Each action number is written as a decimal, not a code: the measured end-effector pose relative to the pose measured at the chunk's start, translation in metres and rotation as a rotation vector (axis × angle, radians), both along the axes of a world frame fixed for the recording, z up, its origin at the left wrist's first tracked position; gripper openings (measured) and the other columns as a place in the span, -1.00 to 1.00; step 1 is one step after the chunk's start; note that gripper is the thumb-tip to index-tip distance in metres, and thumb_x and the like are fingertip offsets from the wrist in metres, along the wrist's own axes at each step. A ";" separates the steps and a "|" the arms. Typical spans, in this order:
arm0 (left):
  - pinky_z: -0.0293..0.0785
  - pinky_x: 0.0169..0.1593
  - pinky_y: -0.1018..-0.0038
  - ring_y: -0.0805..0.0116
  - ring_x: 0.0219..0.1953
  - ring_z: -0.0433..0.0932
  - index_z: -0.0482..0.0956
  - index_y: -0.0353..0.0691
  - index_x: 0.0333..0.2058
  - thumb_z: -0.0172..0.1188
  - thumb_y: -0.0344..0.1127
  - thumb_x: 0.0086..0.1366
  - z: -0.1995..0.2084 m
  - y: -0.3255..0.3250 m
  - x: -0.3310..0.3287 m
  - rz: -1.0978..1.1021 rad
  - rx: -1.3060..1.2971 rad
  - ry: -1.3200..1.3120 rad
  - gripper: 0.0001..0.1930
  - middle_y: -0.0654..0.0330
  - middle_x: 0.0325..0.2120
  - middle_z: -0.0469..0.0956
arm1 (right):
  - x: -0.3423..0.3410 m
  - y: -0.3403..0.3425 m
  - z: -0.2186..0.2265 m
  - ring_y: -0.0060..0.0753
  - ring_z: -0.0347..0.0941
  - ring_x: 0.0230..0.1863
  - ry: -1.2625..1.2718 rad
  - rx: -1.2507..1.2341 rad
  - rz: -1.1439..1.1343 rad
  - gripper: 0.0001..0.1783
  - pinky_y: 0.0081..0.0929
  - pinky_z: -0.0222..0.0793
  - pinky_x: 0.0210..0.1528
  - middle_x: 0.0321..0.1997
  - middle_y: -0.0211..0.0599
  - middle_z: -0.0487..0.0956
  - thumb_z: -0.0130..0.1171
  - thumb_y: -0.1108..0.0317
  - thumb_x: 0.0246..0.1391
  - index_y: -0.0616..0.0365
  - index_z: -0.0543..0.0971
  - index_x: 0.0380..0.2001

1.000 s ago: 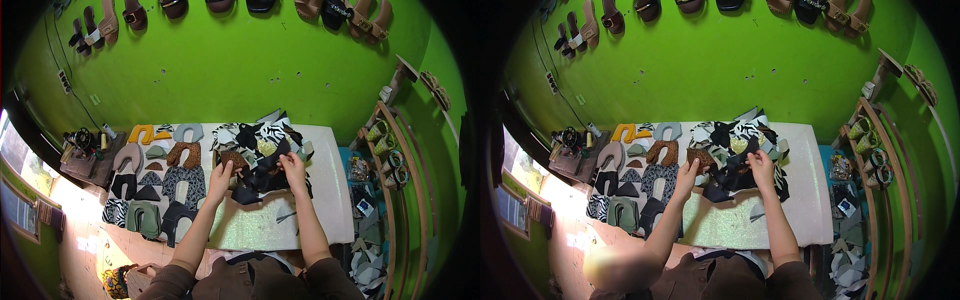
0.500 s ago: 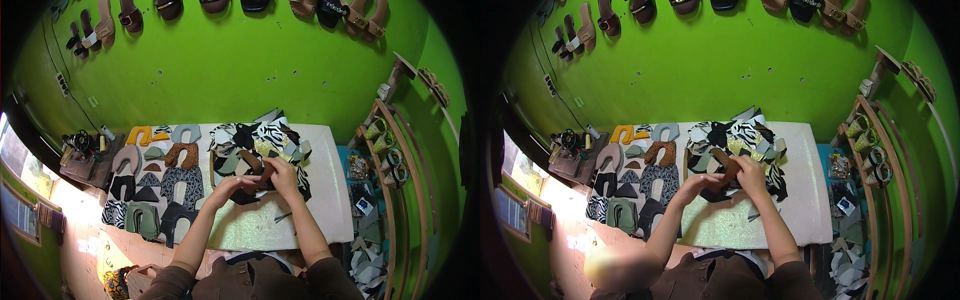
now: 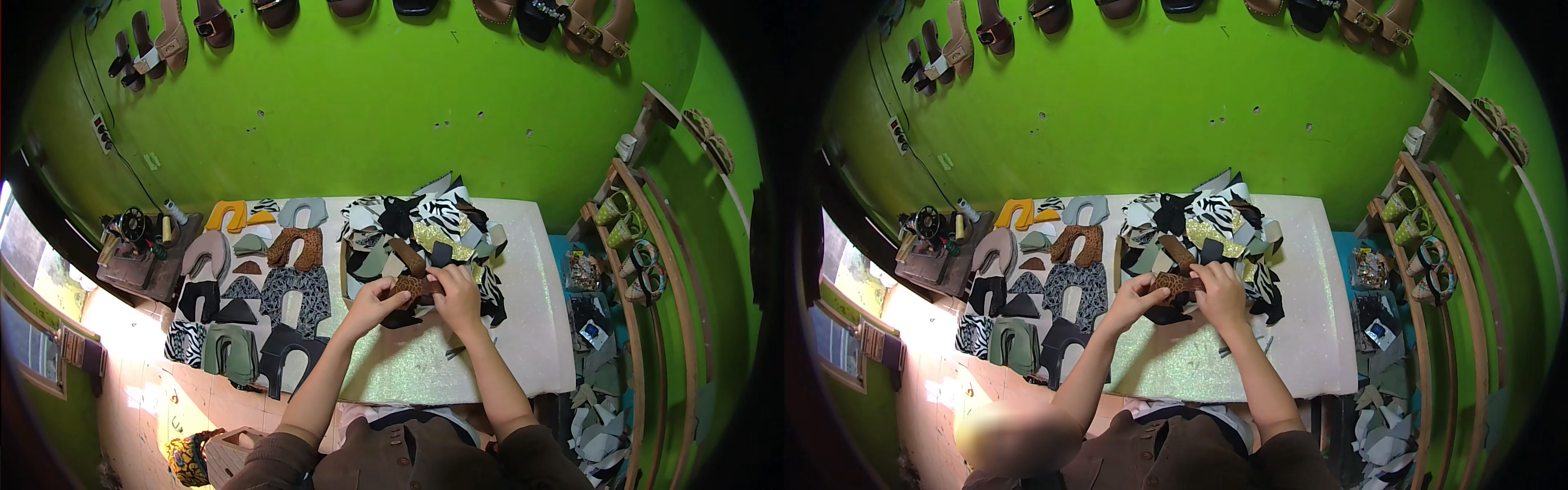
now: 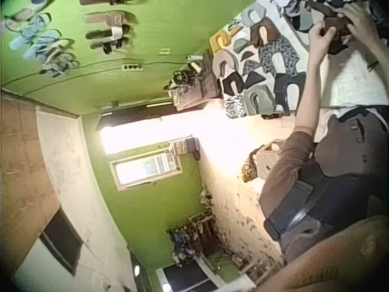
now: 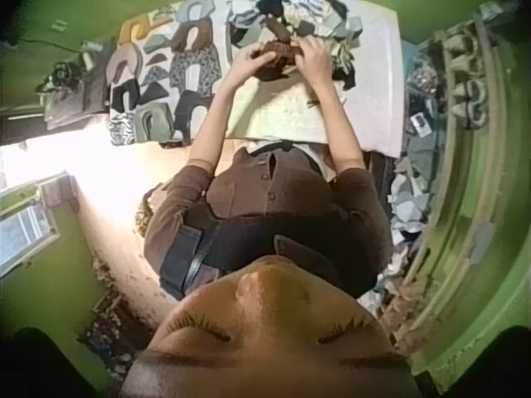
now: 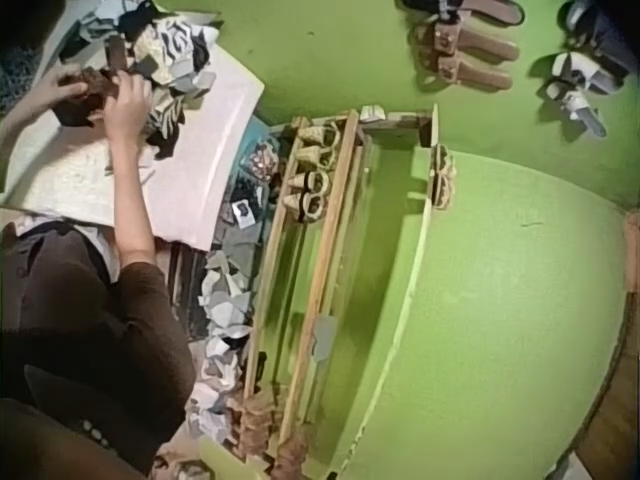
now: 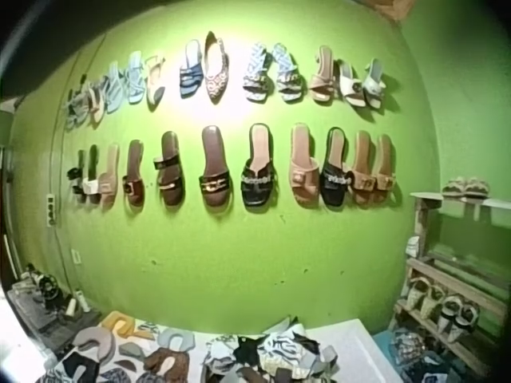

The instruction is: Sorting through and organizing various patterned and colored shoe upper components on a work table.

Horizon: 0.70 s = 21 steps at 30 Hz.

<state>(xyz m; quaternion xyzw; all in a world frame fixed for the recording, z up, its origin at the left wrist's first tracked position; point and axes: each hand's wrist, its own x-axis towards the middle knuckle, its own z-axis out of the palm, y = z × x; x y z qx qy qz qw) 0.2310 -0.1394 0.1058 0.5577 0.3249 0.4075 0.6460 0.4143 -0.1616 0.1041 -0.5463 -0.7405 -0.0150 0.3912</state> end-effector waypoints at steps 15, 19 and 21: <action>0.38 -0.44 0.69 0.59 -0.52 0.49 0.38 -0.30 -0.45 0.08 -0.36 0.21 0.004 -0.008 -0.008 0.241 0.082 0.074 -0.86 0.23 -0.54 0.53 | 0.016 -0.006 -0.010 -0.65 0.16 -0.29 0.582 -0.677 0.447 -0.73 -0.66 0.15 -0.22 -0.36 -0.45 0.28 0.12 0.28 0.03 0.19 0.29 -0.36; 0.38 -0.43 0.68 0.58 -0.49 0.50 0.40 -0.31 -0.43 0.08 -0.35 0.21 -0.003 -0.008 -0.017 0.288 0.065 0.102 -0.86 0.22 -0.51 0.54 | 0.010 -0.007 -0.016 -0.75 0.12 -0.39 0.806 -0.705 0.470 -0.83 -0.75 0.12 -0.33 -0.43 -0.57 0.26 -0.02 0.37 0.14 0.12 0.23 -0.44; 0.38 -0.43 0.69 0.59 -0.45 0.50 0.43 -0.31 -0.41 0.09 -0.34 0.21 -0.008 -0.007 -0.021 0.263 0.047 0.089 -0.86 0.23 -0.51 0.53 | 0.009 -0.008 -0.016 -0.77 0.11 -0.41 0.807 -0.681 0.422 -0.83 -0.77 0.10 -0.37 -0.45 -0.57 0.25 -0.03 0.38 0.15 0.11 0.22 -0.45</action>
